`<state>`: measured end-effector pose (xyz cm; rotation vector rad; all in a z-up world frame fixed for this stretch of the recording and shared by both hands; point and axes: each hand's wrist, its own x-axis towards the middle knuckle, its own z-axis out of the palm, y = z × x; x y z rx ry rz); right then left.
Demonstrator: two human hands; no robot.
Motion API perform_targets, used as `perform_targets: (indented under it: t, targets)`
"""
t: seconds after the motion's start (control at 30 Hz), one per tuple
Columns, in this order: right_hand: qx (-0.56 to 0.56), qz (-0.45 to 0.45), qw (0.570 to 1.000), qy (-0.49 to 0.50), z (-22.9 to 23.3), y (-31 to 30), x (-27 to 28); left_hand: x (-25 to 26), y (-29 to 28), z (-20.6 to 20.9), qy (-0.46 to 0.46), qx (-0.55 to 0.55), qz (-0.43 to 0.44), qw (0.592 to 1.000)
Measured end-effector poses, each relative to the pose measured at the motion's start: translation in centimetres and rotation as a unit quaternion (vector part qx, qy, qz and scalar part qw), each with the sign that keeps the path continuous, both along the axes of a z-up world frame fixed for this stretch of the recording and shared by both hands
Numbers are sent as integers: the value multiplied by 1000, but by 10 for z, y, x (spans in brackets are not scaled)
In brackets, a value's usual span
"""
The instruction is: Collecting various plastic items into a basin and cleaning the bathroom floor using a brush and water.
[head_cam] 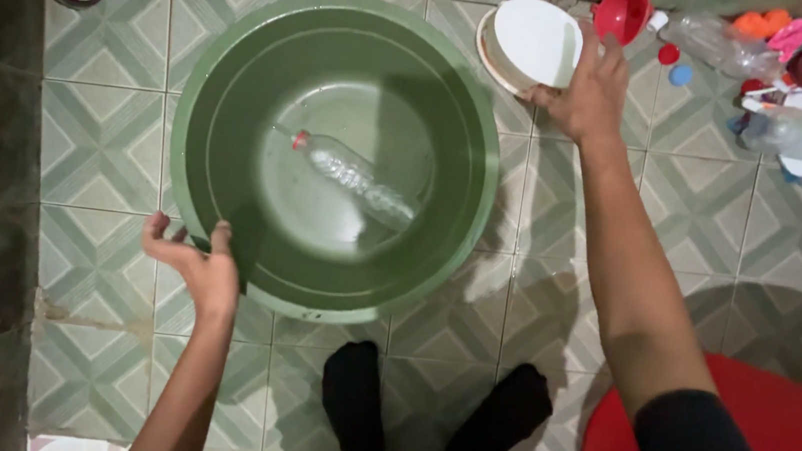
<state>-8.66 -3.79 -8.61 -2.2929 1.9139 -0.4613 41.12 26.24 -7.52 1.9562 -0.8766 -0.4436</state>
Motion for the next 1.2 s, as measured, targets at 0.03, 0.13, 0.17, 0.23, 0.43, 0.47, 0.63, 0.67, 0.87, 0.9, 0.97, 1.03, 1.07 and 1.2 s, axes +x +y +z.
perform_targets:
  t: [0.03,0.13,0.17,0.23,0.43,0.47,0.63,0.67,0.87,0.9,0.97,1.03,1.07,1.2]
  targets:
    - [0,2,1000,0,-4,-4,0,1,-4,2,0,0,2,1000]
    - [-9,26,1000,5,-18,-14,-1,5,-14,8,16,1,-29,999]
    - [5,25,1000,-1,-23,-15,-4,4,-18,12,54,17,-24,998]
    - [22,24,999,-3,-30,-16,-9,3,-23,19,97,37,-19,994]
    - [56,20,990,-128,0,7,2,6,-12,9,126,49,-29,990]
    - [55,5,985,-162,3,10,2,7,-7,4,94,28,-50,994]
    - [21,-4,984,-177,-16,4,-11,0,-16,9,92,-19,-87,992]
    - [7,15,989,-145,-26,5,-17,-3,-18,10,113,-10,-76,991]
    - [24,35,999,-10,-8,5,2,-10,-29,9,104,5,-58,993]
    - [29,30,999,24,-8,4,6,-10,-29,11,108,14,-65,992]
    - [-11,39,998,38,-16,-2,15,-4,-29,6,32,27,-69,997]
    - [-51,45,996,55,-20,-8,19,-6,-35,14,-39,40,-76,996]
    - [-42,39,997,54,-21,-11,21,-11,-39,25,-53,21,-76,995]
    - [28,10,999,37,-10,-20,22,-24,-49,59,-41,9,-58,997]
